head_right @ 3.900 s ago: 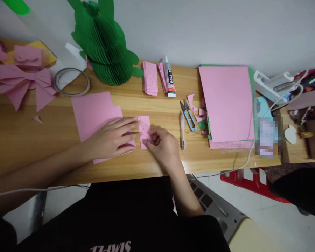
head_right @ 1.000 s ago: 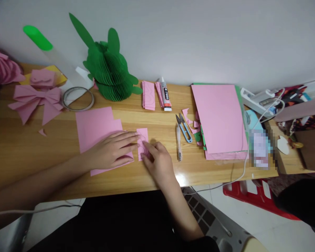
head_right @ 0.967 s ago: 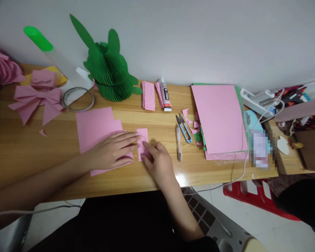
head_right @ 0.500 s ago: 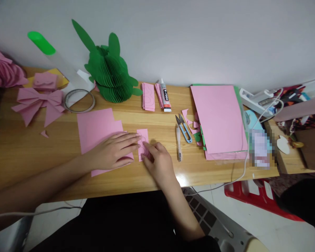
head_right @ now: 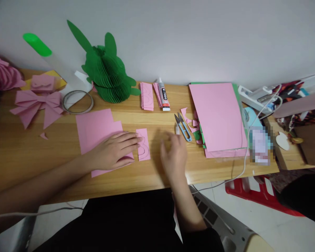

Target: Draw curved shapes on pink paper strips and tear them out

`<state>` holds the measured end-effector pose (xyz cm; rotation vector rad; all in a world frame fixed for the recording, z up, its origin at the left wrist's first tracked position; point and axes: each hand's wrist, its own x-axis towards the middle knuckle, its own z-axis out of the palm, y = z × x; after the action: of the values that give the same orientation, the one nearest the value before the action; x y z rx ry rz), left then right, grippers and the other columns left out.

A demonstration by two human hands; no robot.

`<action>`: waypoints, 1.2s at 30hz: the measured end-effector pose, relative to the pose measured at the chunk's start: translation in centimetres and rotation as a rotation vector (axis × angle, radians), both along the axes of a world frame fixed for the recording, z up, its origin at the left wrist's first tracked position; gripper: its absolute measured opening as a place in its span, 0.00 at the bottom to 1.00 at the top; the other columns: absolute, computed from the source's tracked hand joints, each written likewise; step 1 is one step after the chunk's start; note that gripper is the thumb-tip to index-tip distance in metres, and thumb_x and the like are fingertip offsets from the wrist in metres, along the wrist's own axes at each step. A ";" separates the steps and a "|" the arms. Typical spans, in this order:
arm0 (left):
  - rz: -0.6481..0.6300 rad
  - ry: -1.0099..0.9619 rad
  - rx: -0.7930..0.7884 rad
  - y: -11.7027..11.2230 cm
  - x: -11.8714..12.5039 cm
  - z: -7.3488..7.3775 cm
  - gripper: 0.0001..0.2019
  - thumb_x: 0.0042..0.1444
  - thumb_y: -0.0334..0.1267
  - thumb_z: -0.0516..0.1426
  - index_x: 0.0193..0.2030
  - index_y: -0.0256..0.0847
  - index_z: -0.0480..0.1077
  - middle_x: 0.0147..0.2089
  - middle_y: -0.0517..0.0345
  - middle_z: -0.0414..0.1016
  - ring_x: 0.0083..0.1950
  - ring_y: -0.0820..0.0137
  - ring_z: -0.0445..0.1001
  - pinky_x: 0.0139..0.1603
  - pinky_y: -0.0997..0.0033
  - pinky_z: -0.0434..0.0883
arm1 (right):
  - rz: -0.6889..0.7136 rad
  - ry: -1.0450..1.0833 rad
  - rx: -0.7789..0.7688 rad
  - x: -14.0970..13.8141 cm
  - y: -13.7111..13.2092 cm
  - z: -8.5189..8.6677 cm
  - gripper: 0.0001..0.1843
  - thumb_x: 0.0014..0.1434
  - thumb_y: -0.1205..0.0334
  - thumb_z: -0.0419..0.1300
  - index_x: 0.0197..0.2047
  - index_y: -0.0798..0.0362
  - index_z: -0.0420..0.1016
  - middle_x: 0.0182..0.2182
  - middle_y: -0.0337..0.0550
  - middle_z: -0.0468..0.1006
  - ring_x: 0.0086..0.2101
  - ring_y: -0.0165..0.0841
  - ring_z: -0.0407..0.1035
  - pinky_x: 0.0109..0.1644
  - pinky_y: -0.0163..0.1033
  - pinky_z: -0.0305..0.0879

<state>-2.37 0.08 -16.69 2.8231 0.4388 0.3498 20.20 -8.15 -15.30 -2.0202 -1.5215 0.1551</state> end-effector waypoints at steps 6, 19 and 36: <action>0.009 -0.010 0.003 0.1 0.2 0.1 0.21 0.67 0.45 0.53 0.59 0.34 0.69 0.62 0.46 0.74 0.65 0.58 0.68 0.66 0.56 0.60 | -0.092 -0.187 -0.073 4.0 1.8 -1.5 0.22 0.57 0.63 0.55 0.55 0.55 0.69 0.39 0.54 0.76 0.39 0.44 0.69 0.41 0.49 0.69; 0.003 0.000 -0.018 -0.1 0.3 -0.5 0.23 0.66 0.47 0.54 0.61 0.34 0.67 0.64 0.44 0.72 0.67 0.56 0.66 0.69 0.54 0.58 | 0.222 0.678 0.087 -0.6 1.4 1.6 0.12 0.59 0.63 0.59 0.47 0.48 0.74 0.29 0.35 0.73 0.27 0.29 0.69 0.33 0.37 0.69; 0.041 -0.019 0.004 -0.6 0.7 -0.9 0.23 0.64 0.50 0.56 0.58 0.35 0.69 0.64 0.45 0.72 0.68 0.57 0.65 0.70 0.58 0.56 | 0.108 0.349 0.115 -3.1 1.2 -1.6 0.07 0.60 0.57 0.64 0.38 0.51 0.76 0.29 0.40 0.81 0.28 0.33 0.75 0.34 0.39 0.73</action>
<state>-1.72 -0.49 -17.57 2.8154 0.4929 0.3865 17.08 -6.97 -16.92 -1.7159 -1.3822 0.4297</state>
